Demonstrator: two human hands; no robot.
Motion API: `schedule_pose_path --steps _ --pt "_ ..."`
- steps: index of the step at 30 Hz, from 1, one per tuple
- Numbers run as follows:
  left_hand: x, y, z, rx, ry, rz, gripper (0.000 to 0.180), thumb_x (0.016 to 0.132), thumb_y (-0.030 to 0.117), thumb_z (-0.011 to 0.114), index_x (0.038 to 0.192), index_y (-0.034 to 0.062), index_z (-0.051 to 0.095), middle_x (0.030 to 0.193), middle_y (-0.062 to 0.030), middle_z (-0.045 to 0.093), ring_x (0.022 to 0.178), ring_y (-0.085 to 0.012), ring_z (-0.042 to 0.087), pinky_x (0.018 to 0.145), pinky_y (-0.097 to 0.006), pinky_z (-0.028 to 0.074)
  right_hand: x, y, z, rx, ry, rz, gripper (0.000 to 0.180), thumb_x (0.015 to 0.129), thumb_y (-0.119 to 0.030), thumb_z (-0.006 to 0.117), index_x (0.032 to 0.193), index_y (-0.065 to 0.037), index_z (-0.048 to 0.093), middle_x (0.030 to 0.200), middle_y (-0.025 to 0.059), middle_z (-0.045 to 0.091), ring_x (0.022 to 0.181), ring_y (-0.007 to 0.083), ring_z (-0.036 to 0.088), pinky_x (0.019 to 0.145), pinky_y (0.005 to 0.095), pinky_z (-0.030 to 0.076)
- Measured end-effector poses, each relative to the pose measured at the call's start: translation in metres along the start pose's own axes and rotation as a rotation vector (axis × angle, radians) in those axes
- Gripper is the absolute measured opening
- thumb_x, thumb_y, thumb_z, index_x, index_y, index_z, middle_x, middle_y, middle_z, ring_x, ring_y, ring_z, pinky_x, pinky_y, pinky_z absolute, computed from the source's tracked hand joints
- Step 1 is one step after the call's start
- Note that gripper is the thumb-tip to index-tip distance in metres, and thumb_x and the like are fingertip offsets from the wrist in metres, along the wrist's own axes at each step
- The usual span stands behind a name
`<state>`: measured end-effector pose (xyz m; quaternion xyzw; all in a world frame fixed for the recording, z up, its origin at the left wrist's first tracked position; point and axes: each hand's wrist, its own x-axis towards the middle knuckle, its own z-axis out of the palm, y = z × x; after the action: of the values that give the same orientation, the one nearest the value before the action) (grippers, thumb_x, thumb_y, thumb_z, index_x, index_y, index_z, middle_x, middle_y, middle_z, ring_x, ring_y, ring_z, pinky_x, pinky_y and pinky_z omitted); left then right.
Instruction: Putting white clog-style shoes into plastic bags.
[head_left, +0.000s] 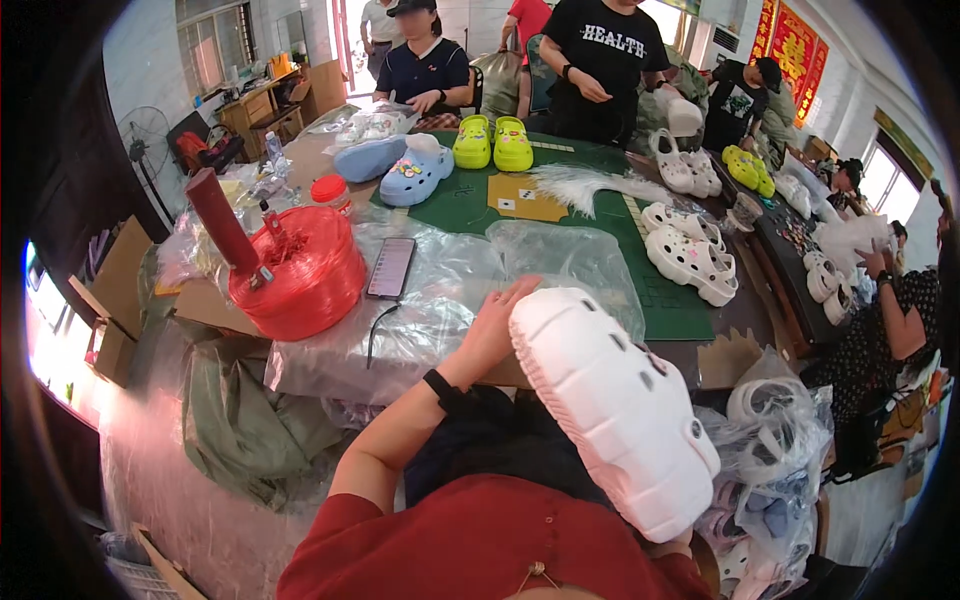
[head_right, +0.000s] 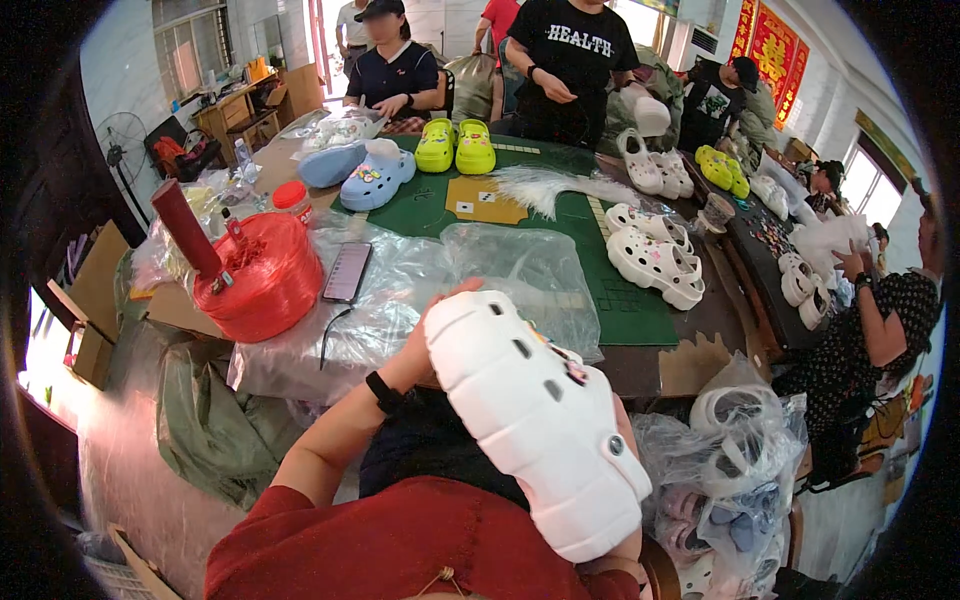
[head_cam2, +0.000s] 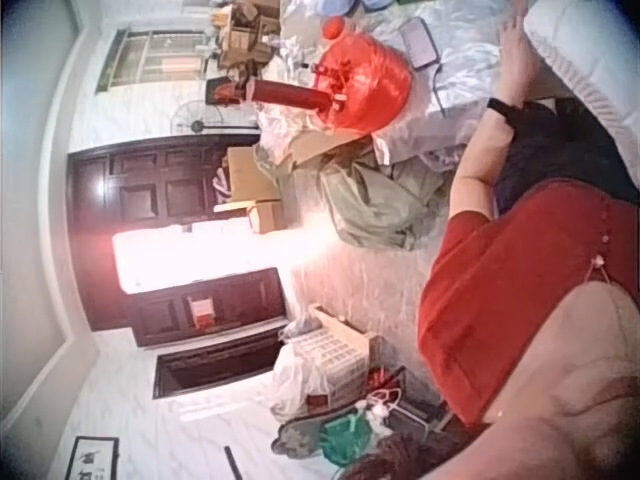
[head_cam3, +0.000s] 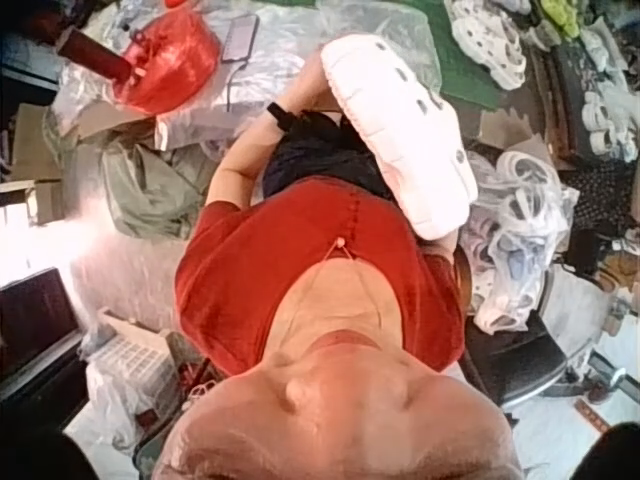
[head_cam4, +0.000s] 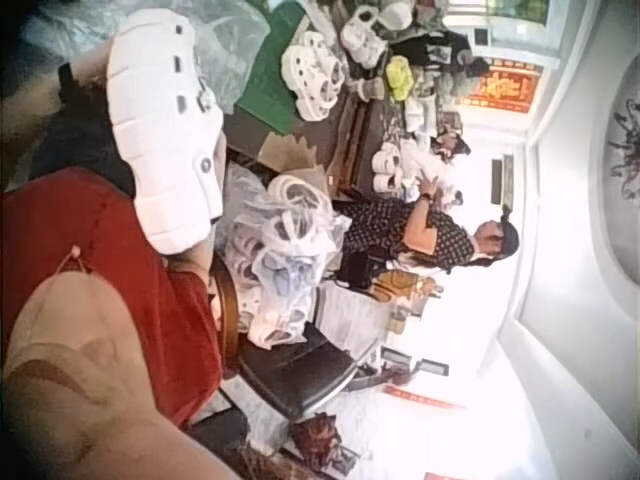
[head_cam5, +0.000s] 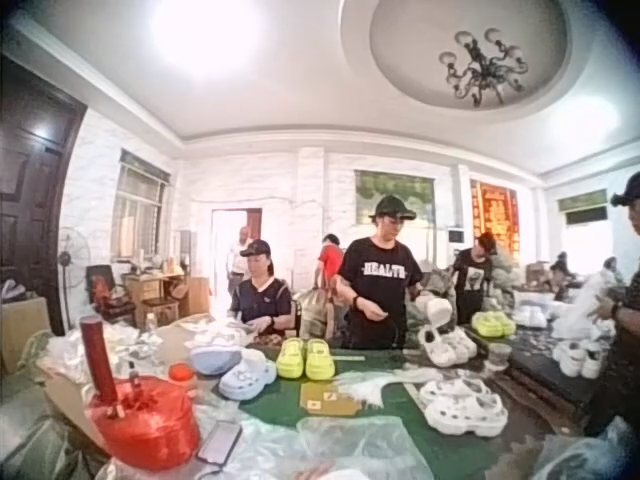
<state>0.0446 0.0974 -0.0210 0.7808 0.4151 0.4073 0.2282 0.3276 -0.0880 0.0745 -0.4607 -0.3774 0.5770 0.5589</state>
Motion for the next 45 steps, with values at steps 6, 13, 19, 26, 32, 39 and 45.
schedule_pose_path --steps 6,13,19,26,32,39,45 --pt "0.009 0.051 -0.047 -0.343 0.048 0.023 0.069 0.081 0.002 0.065 0.147 0.0114 0.046 0.155 -0.0081 0.043 0.114 -0.0227 0.058 0.092 -0.035 0.049 0.024 -0.017 0.021 0.038 -0.130 0.061 0.038 0.093 -0.003 0.057 0.131 0.003 0.055 0.118 0.0128 0.067 0.097 0.0173 0.068 0.087 0.0298 0.055" --pt "0.002 0.071 -0.064 -0.143 -0.064 0.137 0.086 0.067 -0.020 0.046 0.146 0.0149 0.049 0.150 -0.0057 0.049 0.117 -0.0261 0.056 0.097 -0.035 0.047 0.051 0.009 0.006 -0.439 -0.239 -0.087 0.026 0.087 -0.005 0.060 0.112 0.002 0.067 0.096 0.0003 0.069 0.086 0.0080 0.060 0.076 0.0252 0.049" --pt "0.001 0.088 -0.075 -0.212 -0.164 0.113 0.086 0.065 -0.018 0.036 0.146 0.0104 0.046 0.148 -0.0107 0.049 0.134 -0.0301 0.045 0.111 -0.037 0.036 0.052 0.002 -0.002 -0.338 -0.182 -0.083 0.026 0.088 -0.007 0.060 0.112 0.002 0.066 0.097 0.0007 0.069 0.086 0.0087 0.060 0.076 0.0256 0.048" --pt "0.001 0.127 -0.066 -0.074 -0.249 0.244 0.081 0.067 -0.015 0.038 0.142 0.0124 0.050 0.147 -0.0158 0.048 0.137 -0.0354 0.042 0.114 -0.041 0.034 0.047 0.005 0.001 -0.914 -0.039 -0.457 0.025 0.080 -0.019 0.068 0.098 -0.002 0.063 0.071 0.0170 0.062 0.061 0.0301 0.062 0.058 0.0380 0.047" --pt "-0.006 0.153 -0.059 0.108 -0.342 0.286 0.074 0.073 -0.013 0.048 0.139 0.0190 0.056 0.151 -0.0048 0.048 0.139 -0.0359 0.042 0.111 -0.045 0.041 0.039 -0.005 0.010 -0.806 -0.142 -0.346 0.026 0.082 -0.010 0.066 0.105 0.001 0.066 0.079 0.0064 0.067 0.069 0.0097 0.058 0.063 0.0275 0.047" --pt "-0.009 0.148 -0.063 -0.034 -0.317 0.192 0.072 0.074 -0.014 0.042 0.138 0.0155 0.057 0.145 -0.0065 0.055 0.138 -0.0348 0.043 0.112 -0.041 0.038 0.037 0.004 0.012 -0.799 0.182 -0.392 0.023 0.084 -0.014 0.065 0.102 0.000 0.064 0.076 0.0149 0.065 0.065 0.0198 0.062 0.064 0.0323 0.049" --pt "-0.012 0.149 -0.061 -0.223 -0.443 0.242 0.074 0.072 -0.017 0.037 0.136 0.0122 0.059 0.141 -0.0085 0.056 0.140 -0.0331 0.039 0.112 -0.042 0.038 0.038 0.014 0.008 -1.027 0.040 -0.528 0.024 0.083 -0.023 0.067 0.097 -0.004 0.063 0.068 0.0155 0.060 0.060 0.0341 0.061 0.056 0.0416 0.046"
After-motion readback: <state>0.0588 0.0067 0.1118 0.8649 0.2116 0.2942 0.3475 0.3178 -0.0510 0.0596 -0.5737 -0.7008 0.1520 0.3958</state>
